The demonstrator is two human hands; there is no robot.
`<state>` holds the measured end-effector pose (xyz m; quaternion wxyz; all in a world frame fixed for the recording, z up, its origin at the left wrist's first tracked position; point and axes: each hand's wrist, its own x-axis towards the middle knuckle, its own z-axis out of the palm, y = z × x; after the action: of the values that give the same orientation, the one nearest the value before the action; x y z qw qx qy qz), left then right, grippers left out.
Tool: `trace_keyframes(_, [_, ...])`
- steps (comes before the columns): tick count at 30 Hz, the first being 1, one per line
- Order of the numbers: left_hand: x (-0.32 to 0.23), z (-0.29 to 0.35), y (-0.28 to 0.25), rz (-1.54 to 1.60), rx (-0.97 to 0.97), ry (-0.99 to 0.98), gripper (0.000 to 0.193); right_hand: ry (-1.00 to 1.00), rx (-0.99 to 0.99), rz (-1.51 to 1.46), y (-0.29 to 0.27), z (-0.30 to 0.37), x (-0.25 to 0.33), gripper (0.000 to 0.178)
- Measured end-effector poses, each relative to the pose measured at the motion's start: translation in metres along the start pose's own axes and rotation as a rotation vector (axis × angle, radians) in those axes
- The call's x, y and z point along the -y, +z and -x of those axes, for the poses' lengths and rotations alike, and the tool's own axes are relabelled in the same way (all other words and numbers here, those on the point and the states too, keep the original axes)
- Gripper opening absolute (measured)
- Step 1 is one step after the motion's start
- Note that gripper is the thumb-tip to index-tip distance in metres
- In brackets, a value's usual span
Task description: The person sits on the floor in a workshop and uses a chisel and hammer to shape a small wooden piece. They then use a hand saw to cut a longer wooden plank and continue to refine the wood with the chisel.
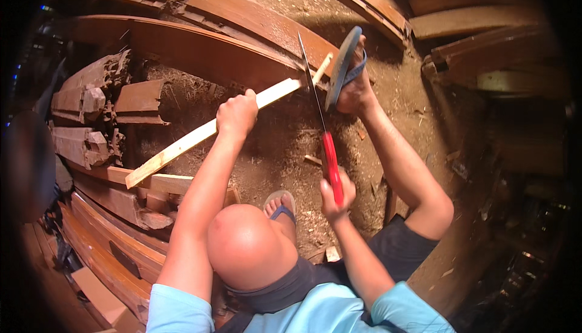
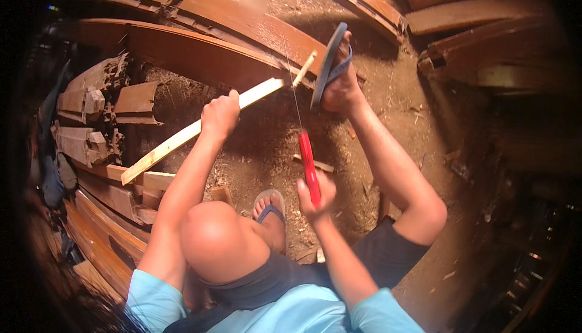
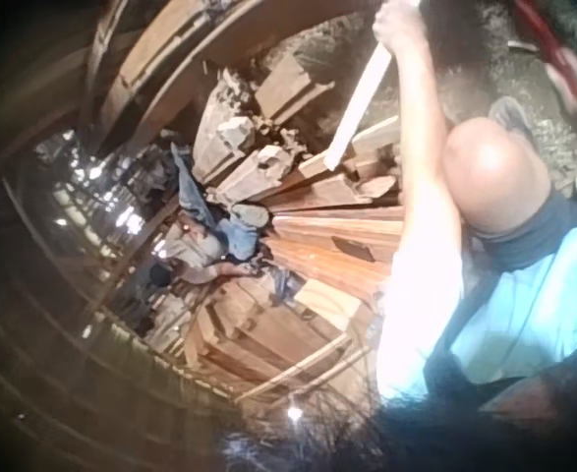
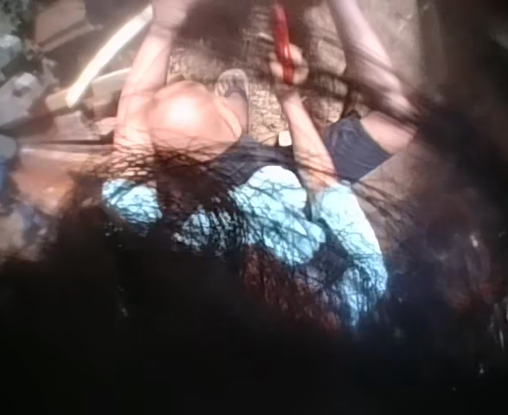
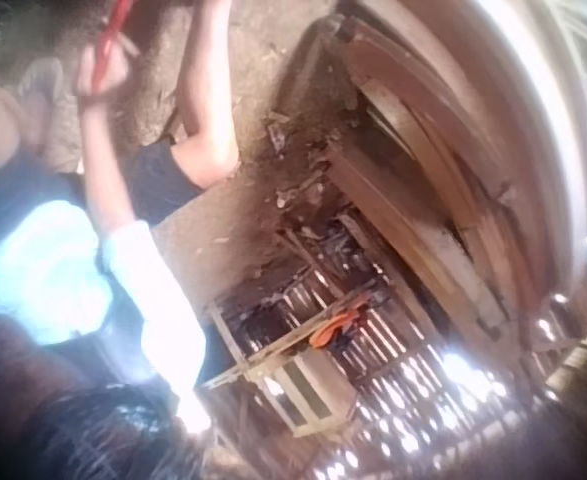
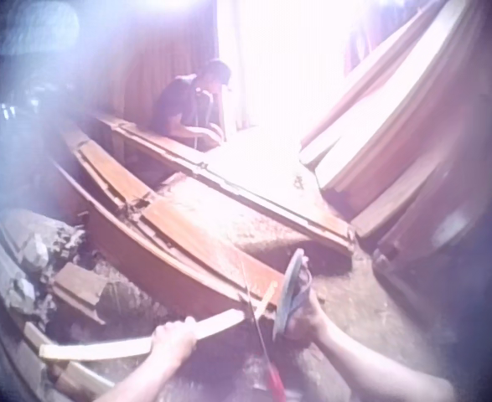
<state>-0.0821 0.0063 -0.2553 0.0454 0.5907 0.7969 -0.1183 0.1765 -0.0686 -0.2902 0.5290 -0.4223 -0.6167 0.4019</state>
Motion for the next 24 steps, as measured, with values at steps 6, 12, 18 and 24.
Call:
trace_keyframes(6, [-0.014,-0.002,0.0,-0.02,-0.067,0.074,0.006,0.186,-0.067,-0.06,0.005,-0.036,-0.002,0.022])
trace_keyframes(12, [0.005,-0.006,-0.004,-0.016,-0.03,0.137,0.02,0.024,-0.058,0.139,-0.067,0.02,0.05,0.015])
trace_keyframes(18, [-0.002,0.029,-0.071,0.153,-0.298,0.22,0.029,0.089,-0.416,0.219,-0.151,0.003,0.068,0.019])
trace_keyframes(24, [-0.02,0.082,-0.184,0.566,-0.741,0.53,0.034,0.147,-0.615,0.491,-0.203,-0.053,0.084,0.023])
